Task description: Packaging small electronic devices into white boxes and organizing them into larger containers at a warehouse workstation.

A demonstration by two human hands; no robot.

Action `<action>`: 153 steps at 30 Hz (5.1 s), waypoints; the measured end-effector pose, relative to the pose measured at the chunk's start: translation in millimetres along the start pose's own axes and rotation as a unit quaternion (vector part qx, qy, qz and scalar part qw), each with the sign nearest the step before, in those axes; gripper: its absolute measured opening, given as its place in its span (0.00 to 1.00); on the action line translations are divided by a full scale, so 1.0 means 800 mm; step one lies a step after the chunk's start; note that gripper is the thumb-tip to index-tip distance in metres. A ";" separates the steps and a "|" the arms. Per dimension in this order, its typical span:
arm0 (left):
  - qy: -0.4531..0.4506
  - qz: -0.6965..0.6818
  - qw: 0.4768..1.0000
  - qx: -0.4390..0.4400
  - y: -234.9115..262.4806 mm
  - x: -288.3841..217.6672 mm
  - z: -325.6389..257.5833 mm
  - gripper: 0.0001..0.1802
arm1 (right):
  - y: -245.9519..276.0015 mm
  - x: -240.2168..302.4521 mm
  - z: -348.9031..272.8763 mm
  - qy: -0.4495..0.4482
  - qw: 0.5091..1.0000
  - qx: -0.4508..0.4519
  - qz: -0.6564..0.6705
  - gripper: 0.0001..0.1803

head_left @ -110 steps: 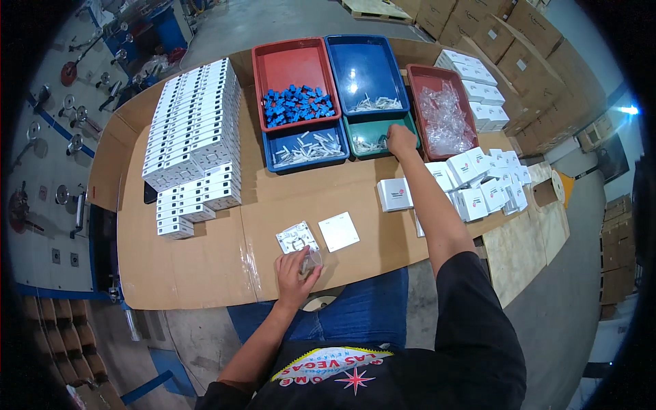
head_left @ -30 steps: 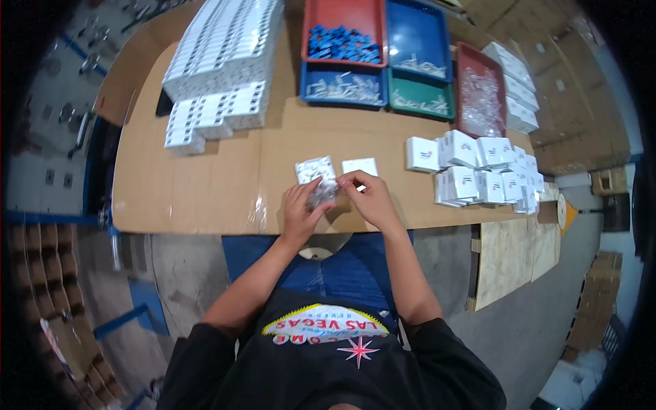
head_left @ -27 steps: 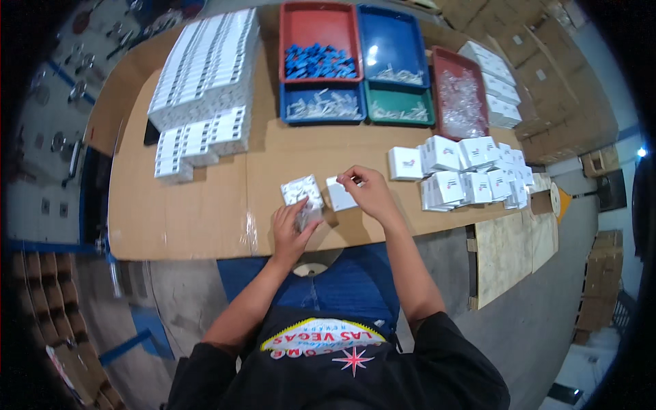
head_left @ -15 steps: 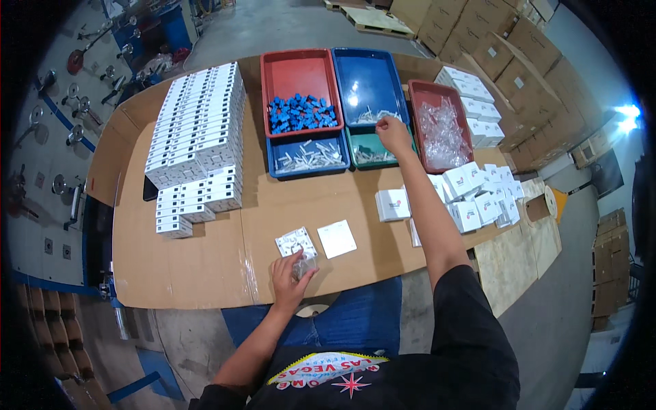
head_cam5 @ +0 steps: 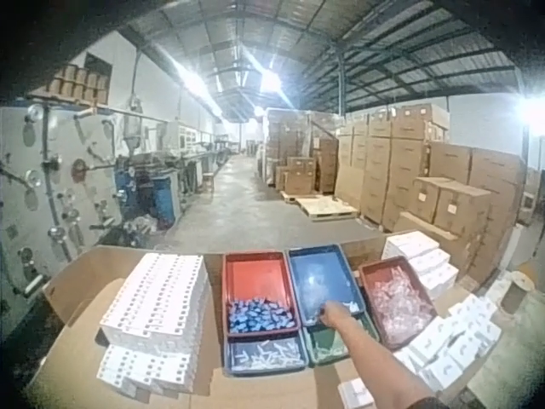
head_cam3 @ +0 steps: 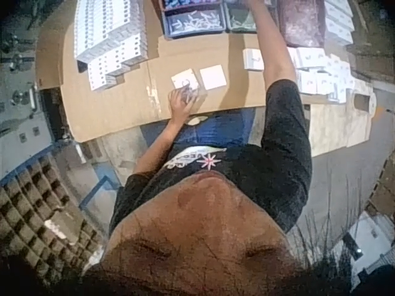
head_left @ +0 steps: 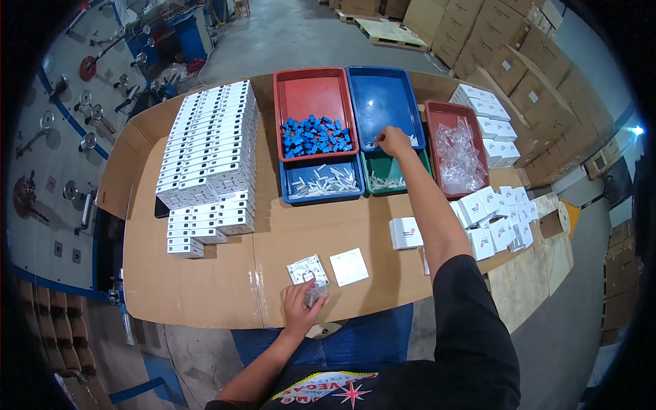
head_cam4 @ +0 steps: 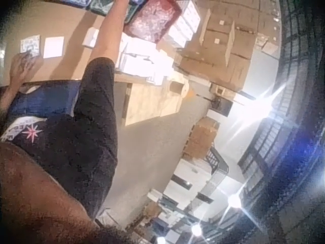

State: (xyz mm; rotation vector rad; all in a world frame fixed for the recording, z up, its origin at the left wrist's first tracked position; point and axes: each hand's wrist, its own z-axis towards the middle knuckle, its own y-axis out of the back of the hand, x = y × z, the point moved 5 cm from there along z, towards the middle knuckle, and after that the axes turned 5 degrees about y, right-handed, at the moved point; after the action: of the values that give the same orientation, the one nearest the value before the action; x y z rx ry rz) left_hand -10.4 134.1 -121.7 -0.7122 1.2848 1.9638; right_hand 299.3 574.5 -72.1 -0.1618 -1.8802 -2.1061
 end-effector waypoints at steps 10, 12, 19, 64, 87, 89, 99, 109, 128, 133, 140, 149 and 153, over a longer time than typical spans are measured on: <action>-0.001 -0.004 1.000 -0.006 -0.001 0.000 0.002 0.27 | -0.010 -0.004 0.025 -0.022 0.998 0.054 -0.005 0.08; 0.004 -0.001 1.000 -0.009 0.001 0.004 0.000 0.27 | -0.007 0.014 0.019 0.018 0.996 0.089 0.011 0.06; 0.000 -0.002 1.000 -0.008 -0.001 0.002 0.006 0.27 | -0.014 -0.001 0.036 0.048 0.990 0.128 0.027 0.05; -0.036 -0.046 0.997 -0.049 0.010 -0.003 -0.004 0.33 | -0.036 0.237 -0.481 0.029 0.900 0.008 0.435 0.07; -0.091 -0.046 0.994 0.046 -0.006 -0.011 -0.010 0.30 | -0.052 0.230 -0.456 0.021 0.882 0.275 0.382 0.10; -0.081 -0.057 0.994 0.053 -0.008 -0.010 -0.009 0.33 | -0.057 0.224 -0.461 0.026 0.894 0.249 0.370 0.10; -0.051 -0.055 0.992 0.100 -0.007 -0.013 -0.003 0.38 | -0.078 0.228 -0.459 0.017 0.889 0.230 0.397 0.12; -0.050 -0.050 0.994 0.086 -0.008 -0.009 -0.006 0.39 | -0.078 0.236 -0.475 0.136 0.868 0.223 0.423 0.12; -0.011 -0.069 0.995 0.067 -0.008 0.005 -0.012 0.37 | -0.062 0.222 -0.470 0.033 0.841 0.231 0.488 0.10; 0.012 -0.068 0.995 0.075 -0.005 0.006 -0.018 0.38 | -0.057 0.240 -0.472 0.082 0.891 0.183 0.408 0.09; -0.053 -0.067 0.994 0.071 0.018 -0.012 -0.022 0.41 | -0.039 0.267 -0.478 0.147 0.881 0.218 0.394 0.08; -0.075 0.015 0.994 0.079 0.033 -0.034 -0.014 0.43 | -0.033 0.289 -0.477 0.176 0.891 0.179 0.377 0.08; -0.044 0.007 0.994 0.099 0.015 -0.007 -0.022 0.43 | -0.036 0.285 -0.476 0.153 0.873 0.180 0.427 0.07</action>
State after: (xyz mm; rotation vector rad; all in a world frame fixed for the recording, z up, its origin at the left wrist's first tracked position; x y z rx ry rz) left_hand -15.0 113.4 -117.1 -0.5150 1.4098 1.8255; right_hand 121.2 166.6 -83.7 -0.4471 -1.5486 -1.0976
